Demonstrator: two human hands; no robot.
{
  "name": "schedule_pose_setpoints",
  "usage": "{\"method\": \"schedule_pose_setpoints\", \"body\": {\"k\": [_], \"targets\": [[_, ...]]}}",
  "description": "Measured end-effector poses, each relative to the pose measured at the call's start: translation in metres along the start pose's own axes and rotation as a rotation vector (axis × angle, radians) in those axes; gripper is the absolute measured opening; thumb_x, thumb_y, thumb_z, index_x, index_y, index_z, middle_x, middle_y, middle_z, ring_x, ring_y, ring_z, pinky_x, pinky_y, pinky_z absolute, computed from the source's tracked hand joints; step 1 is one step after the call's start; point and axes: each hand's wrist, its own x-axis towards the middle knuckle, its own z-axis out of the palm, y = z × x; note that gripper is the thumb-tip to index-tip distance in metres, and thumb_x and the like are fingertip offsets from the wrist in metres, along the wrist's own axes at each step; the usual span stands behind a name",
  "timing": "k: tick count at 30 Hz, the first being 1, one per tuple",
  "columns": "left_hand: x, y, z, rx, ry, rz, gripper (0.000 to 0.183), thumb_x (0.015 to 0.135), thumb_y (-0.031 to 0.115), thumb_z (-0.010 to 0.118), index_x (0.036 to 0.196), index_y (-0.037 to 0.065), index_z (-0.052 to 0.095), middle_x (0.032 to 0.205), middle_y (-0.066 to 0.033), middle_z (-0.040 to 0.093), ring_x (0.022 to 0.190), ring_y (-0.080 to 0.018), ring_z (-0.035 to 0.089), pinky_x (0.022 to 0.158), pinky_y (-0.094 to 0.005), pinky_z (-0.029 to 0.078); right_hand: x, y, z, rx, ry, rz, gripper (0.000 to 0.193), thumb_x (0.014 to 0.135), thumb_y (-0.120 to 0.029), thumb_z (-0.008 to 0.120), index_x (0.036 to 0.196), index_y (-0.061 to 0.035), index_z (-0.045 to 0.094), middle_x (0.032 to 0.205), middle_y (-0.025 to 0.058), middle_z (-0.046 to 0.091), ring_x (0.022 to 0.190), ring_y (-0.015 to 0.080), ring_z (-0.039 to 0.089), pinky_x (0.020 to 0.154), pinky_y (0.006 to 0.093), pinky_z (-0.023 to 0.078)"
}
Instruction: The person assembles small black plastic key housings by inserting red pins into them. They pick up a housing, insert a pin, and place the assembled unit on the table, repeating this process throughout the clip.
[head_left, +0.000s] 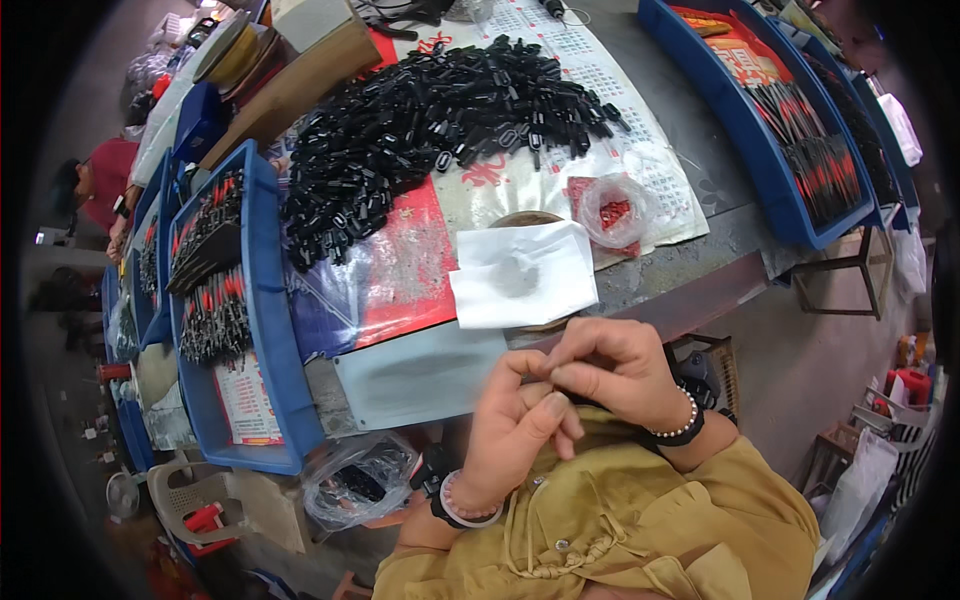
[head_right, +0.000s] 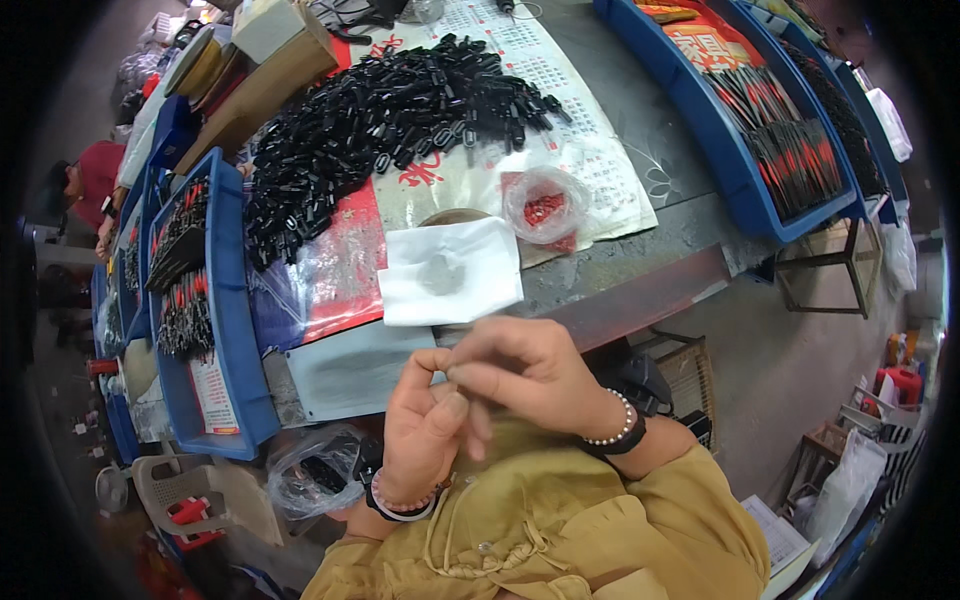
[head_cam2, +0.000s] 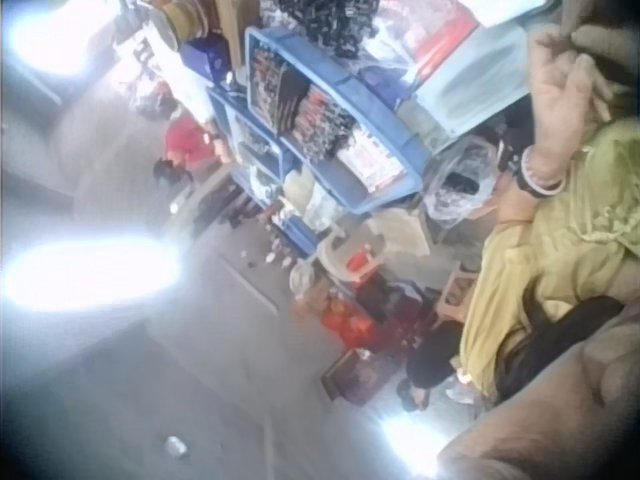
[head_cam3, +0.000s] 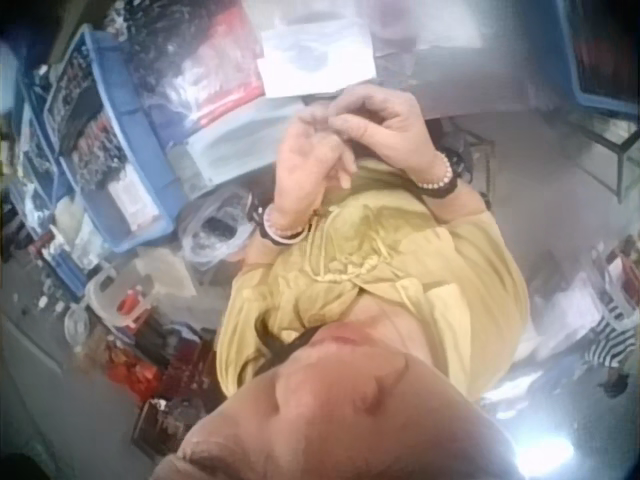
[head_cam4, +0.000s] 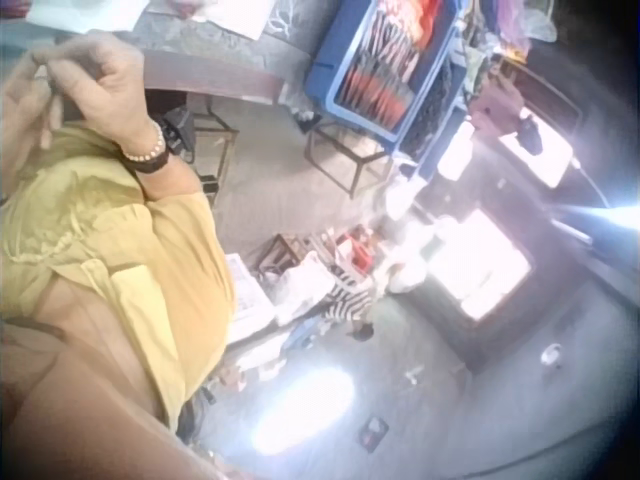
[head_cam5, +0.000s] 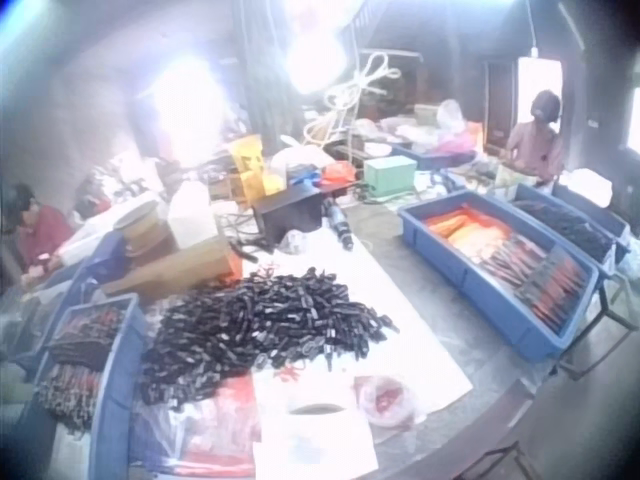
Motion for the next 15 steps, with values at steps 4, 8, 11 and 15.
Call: {"method": "schedule_pose_setpoints", "body": {"k": [4,8,11,15], "targets": [[0.0,0.015,-0.003,0.081,-0.029,-0.038,0.028,0.096,0.005,0.051,0.121,-0.001,0.04,0.096,-0.0112,0.06,0.08,-0.0151,0.061,0.067,-0.0245,0.051,0.005,-0.006,-0.003,-0.21,-0.061,-0.061,0.011,0.094,-0.002,0.056,0.099,0.0056,0.061,0.081,0.0066,0.063,0.066,0.0088,0.062,0.059,0.0226,0.049],[0.005,0.045,-0.008,0.244,0.037,0.102,0.023,0.098,0.007,0.046,0.119,-0.004,0.05,0.094,-0.0102,0.06,0.082,-0.0147,0.06,0.077,-0.0258,0.048,0.0,-0.012,-0.012,-0.022,0.147,0.115,0.012,0.094,-0.005,0.057,0.101,0.0029,0.063,0.082,0.0026,0.063,0.075,0.0057,0.058,0.065,0.0216,0.048],[0.032,0.071,-0.017,0.531,0.145,0.319,0.019,0.097,0.006,0.046,0.113,-0.002,0.053,0.091,-0.0067,0.06,0.077,-0.0122,0.057,0.075,-0.025,0.046,-0.004,-0.012,-0.021,-0.028,0.166,0.134,0.012,0.093,-0.006,0.058,0.1,0.0027,0.063,0.084,0.0027,0.064,0.074,0.0056,0.057,0.065,0.0207,0.047],[0.097,0.1,-0.031,1.05,0.211,0.426,0.014,0.092,0.005,0.05,0.103,-0.001,0.057,0.081,-0.0029,0.057,0.075,-0.0071,0.051,0.068,-0.0214,0.043,-0.013,-0.011,-0.023,-0.085,0.073,0.099,0.011,0.093,-0.006,0.058,0.098,0.0025,0.064,0.085,0.0027,0.065,0.074,0.0051,0.056,0.065,0.0203,0.046]]}}
